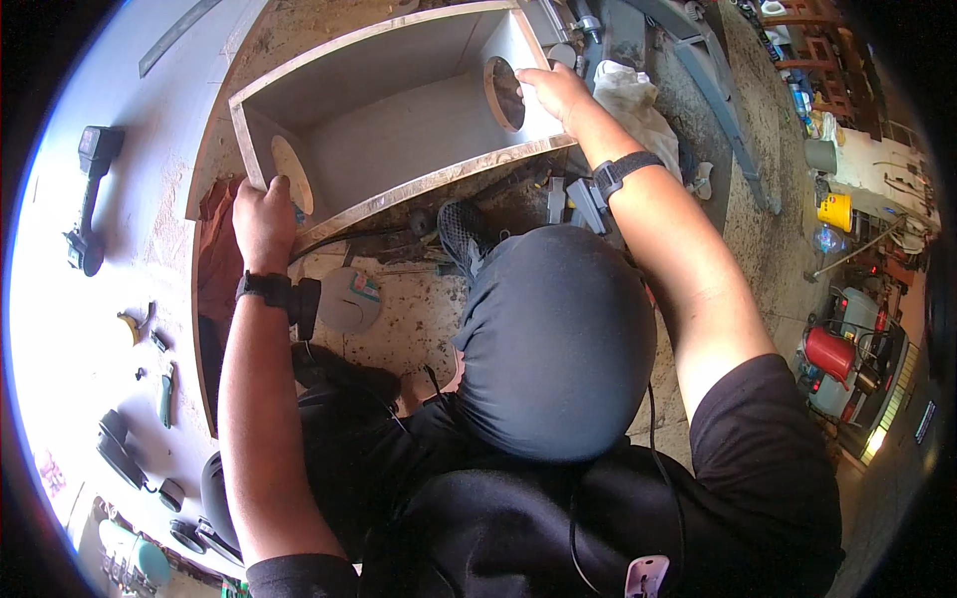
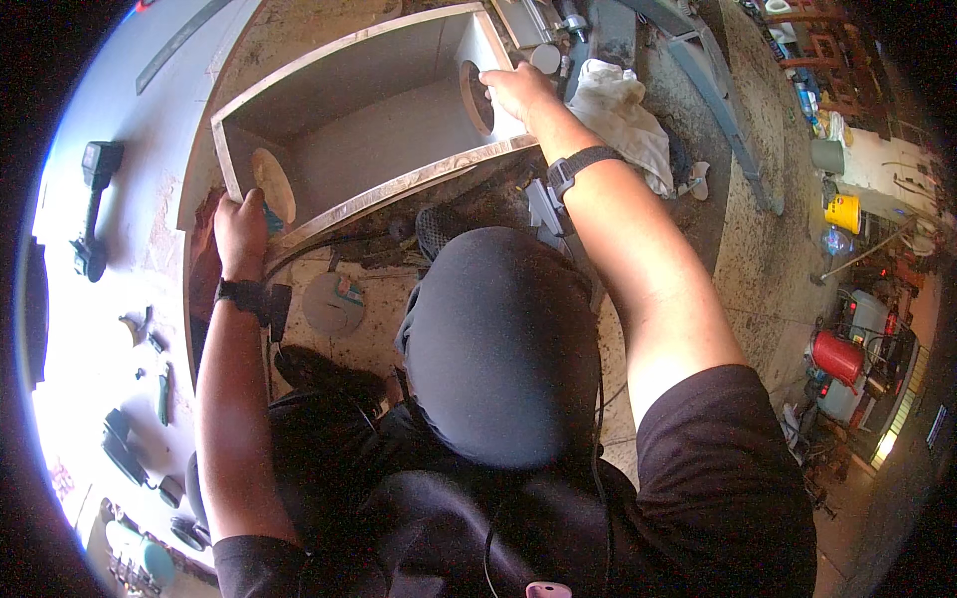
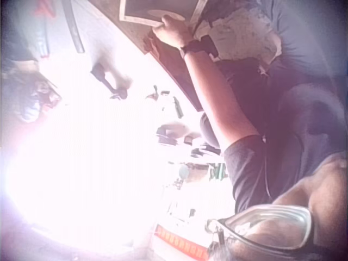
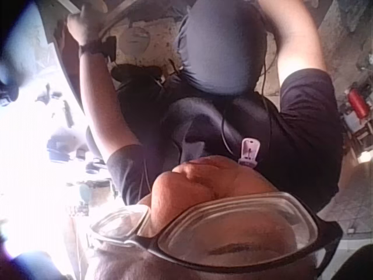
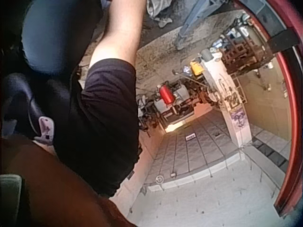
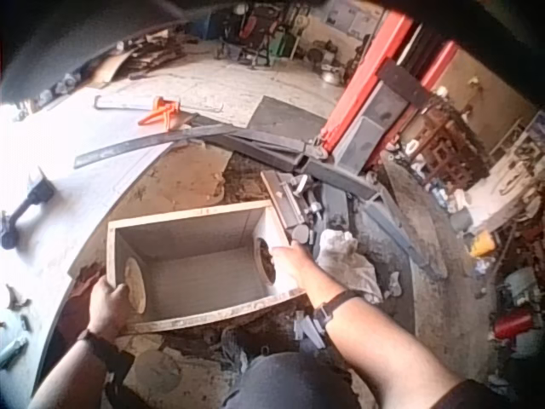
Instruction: Assembling a wooden speaker box housing and checking the fit of audio speakers.
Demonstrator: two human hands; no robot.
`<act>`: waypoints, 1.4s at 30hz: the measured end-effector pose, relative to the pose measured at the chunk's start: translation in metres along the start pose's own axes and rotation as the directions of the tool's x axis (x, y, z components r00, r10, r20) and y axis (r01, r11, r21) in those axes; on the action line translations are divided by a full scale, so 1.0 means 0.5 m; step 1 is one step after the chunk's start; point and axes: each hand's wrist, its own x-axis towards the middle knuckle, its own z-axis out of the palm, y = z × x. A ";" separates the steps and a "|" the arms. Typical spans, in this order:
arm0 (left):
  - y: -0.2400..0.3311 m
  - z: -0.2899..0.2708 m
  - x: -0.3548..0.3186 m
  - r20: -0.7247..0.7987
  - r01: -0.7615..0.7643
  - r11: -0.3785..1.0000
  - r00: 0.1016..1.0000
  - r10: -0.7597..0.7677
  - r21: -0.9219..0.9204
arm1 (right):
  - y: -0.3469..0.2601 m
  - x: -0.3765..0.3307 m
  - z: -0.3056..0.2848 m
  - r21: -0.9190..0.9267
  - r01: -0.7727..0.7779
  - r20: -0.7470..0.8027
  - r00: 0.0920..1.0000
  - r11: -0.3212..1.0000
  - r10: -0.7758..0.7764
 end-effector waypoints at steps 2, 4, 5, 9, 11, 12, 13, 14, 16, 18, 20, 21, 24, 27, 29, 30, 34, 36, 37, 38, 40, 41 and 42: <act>0.008 0.005 0.002 0.004 -0.009 1.000 1.000 0.009 0.000 | 0.020 0.014 -0.011 -0.005 0.012 -0.016 1.000 1.000 -0.012; 0.009 0.002 -0.001 0.015 0.017 1.000 1.000 -0.017 -0.001 | 0.019 0.013 -0.005 -0.049 0.019 -0.034 0.999 0.999 -0.020; 0.010 0.001 -0.002 0.015 0.018 1.000 1.000 -0.018 0.000 | 0.019 0.012 -0.004 -0.049 0.018 -0.032 0.999 0.999 -0.020; 0.011 -0.002 -0.004 0.005 0.034 0.999 0.999 -0.034 0.014 | 0.010 0.008 -0.003 -0.050 0.001 -0.019 1.000 0.999 -0.002; 0.010 -0.002 -0.002 0.001 0.030 0.999 1.000 -0.030 0.022 | 0.007 0.006 -0.005 -0.065 0.003 -0.033 0.999 0.998 -0.005; 0.007 0.000 0.000 0.004 0.034 0.999 0.999 -0.034 0.024 | 0.003 0.001 -0.006 -0.061 -0.009 -0.024 1.000 0.998 0.007; 0.003 0.001 0.001 0.007 0.037 0.999 0.999 -0.038 0.025 | -0.002 -0.003 -0.006 -0.058 -0.021 -0.015 1.000 0.998 0.020; 0.000 0.002 0.003 0.007 0.038 0.999 0.999 -0.039 0.025 | -0.006 -0.008 -0.005 -0.058 -0.021 -0.014 1.000 0.998 0.020; -0.002 0.002 0.005 0.031 0.047 0.999 0.998 -0.046 -0.007 | -0.012 -0.014 -0.006 -0.024 -0.023 -0.007 1.000 0.999 0.023; -0.002 0.002 0.005 0.033 0.049 0.999 0.998 -0.048 -0.006 | -0.017 -0.019 -0.006 -0.022 -0.017 -0.004 1.000 1.000 0.016; -0.003 -0.001 0.004 0.035 0.052 0.999 0.998 -0.052 -0.004 | -0.022 -0.022 -0.004 -0.020 -0.010 0.001 1.000 1.000 0.010; -0.001 0.001 0.004 0.033 0.046 0.999 0.998 -0.046 -0.003 | -0.019 -0.018 -0.006 -0.045 -0.003 -0.012 1.000 0.999 0.002; 0.001 0.004 0.005 0.029 0.038 0.999 0.999 -0.038 0.006 | -0.015 -0.017 -0.010 -0.052 0.003 -0.016 1.000 0.999 -0.004; -0.005 0.004 0.005 0.021 0.036 0.999 0.999 -0.037 0.020 | -0.026 -0.028 -0.008 -0.027 -0.003 0.002 1.000 1.000 0.003; -0.008 0.004 0.005 0.017 0.034 0.999 0.999 -0.034 0.023 | -0.032 -0.032 -0.006 -0.022 -0.010 0.008 1.000 1.000 0.010; -0.003 0.003 0.002 0.014 0.035 0.999 0.999 -0.035 0.020 | -0.029 -0.031 -0.007 -0.027 -0.010 0.005 1.000 1.000 0.011; -0.003 0.002 0.003 0.008 0.026 0.999 1.000 -0.027 0.023 | -0.021 -0.026 -0.005 -0.010 -0.017 0.002 1.000 1.000 0.017; -0.003 0.003 0.004 0.006 0.022 1.000 1.000 -0.022 0.016 | -0.014 -0.014 -0.005 -0.029 0.001 -0.006 1.000 1.000 -0.001; -0.001 0.004 0.004 0.005 0.016 1.000 1.000 -0.016 0.009 | -0.007 -0.008 -0.007 -0.048 0.017 -0.015 1.000 0.999 -0.018; 0.002 0.006 0.005 0.007 0.014 1.000 1.000 -0.014 0.007 | 0.001 -0.003 -0.011 -0.049 0.016 -0.018 1.000 0.999 -0.017; 0.001 0.002 0.002 0.007 0.019 1.000 1.000 -0.019 0.006 | -0.003 -0.006 -0.006 -0.033 0.001 -0.002 1.000 0.999 -0.001; 0.000 0.002 0.001 0.007 0.020 1.000 1.000 -0.020 0.008 | -0.004 -0.008 -0.003 -0.033 0.001 0.000 1.000 0.999 -0.001; 0.001 0.002 0.001 0.002 0.016 1.000 1.000 -0.016 0.006 | -0.004 -0.008 -0.003 -0.025 0.002 -0.011 1.000 1.000 -0.002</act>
